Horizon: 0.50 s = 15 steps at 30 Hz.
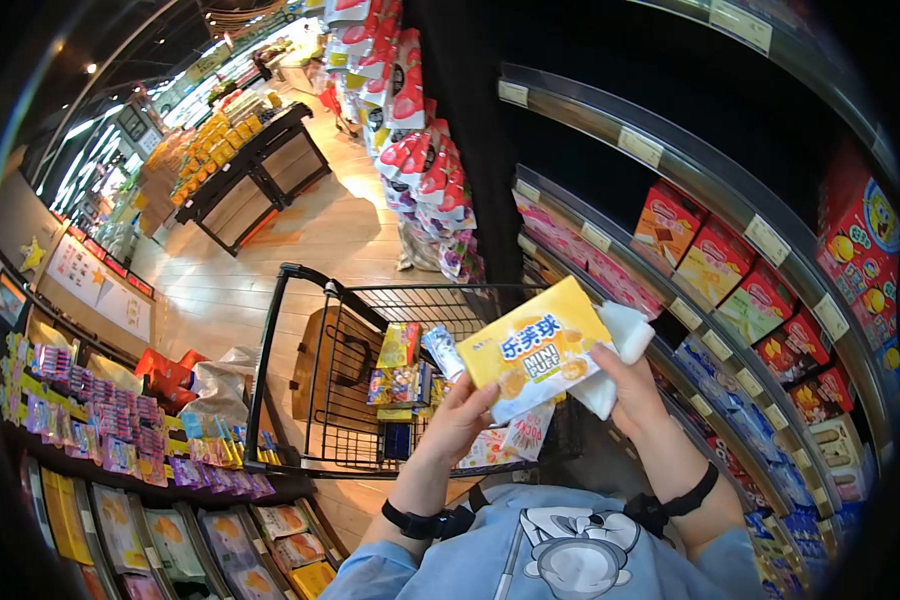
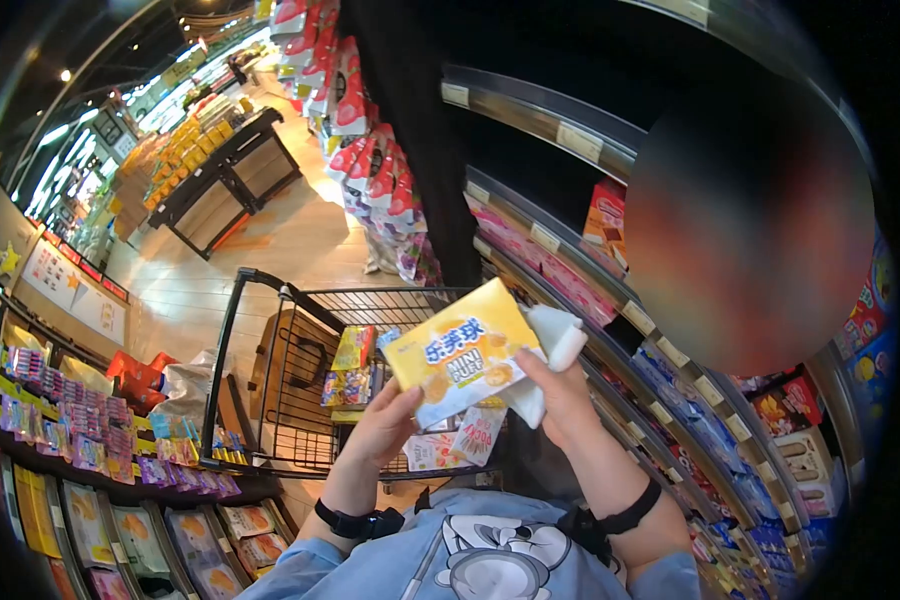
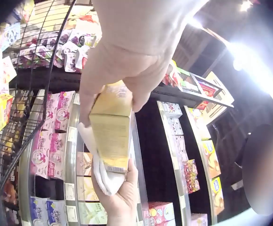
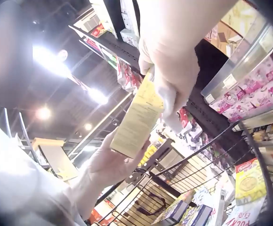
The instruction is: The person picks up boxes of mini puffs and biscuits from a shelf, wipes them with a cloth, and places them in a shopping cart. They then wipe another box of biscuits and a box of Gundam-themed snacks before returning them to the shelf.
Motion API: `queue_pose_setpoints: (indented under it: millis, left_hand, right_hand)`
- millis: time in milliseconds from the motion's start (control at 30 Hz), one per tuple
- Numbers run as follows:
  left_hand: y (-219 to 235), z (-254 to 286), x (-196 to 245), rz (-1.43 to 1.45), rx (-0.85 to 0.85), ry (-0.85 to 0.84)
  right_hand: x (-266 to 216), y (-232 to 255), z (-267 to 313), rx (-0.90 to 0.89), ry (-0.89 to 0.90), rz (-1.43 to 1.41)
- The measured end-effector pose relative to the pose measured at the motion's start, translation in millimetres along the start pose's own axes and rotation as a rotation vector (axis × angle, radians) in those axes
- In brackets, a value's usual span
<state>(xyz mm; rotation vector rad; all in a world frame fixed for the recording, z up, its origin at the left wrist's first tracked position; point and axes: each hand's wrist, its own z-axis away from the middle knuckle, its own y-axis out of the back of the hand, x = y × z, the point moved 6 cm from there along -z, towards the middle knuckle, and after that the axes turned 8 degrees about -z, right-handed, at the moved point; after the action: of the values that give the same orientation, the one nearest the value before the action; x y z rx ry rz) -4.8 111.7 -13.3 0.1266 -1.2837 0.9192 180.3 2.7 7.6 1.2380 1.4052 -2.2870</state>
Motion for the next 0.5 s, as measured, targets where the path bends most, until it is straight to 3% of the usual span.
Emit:
queue_pose_setpoints:
  millis: [67,100,133,200,267,333,367,500]
  left_hand:
    - [18.9,-5.4,-2.2,-0.339,0.284,-0.177]
    - [16.4,-2.1,5.6,-0.385,0.284,-0.210]
    - [12.0,-1.8,8.8,-0.303,0.182,-0.233]
    - [-10.8,8.5,15.1,-0.157,-0.016,-0.203]
    - [-18.1,11.4,14.7,-0.076,-0.101,-0.203]
    - [-23.4,9.7,15.2,0.301,-0.303,-0.156]
    - [-12.6,13.6,9.0,0.251,-0.096,-0.057]
    - [-0.1,15.5,0.9,0.557,-0.175,-0.080]
  right_hand:
    - [-2.2,-3.1,-2.2,0.027,0.032,-0.001]
    - [-10.5,-3.0,-3.1,0.055,0.195,0.278]
    - [-19.8,-9.5,-1.2,0.087,0.363,0.553]
    - [-25.6,-47.3,18.6,-0.067,0.656,0.529]
    - [-24.4,-86.9,36.8,-0.246,0.671,0.925]
    - [-6.1,-107.0,56.3,-0.603,1.044,1.231]
    - [7.3,-113.5,63.5,-0.704,0.949,1.399]
    - [21.0,-117.8,71.8,-0.862,0.971,1.598]
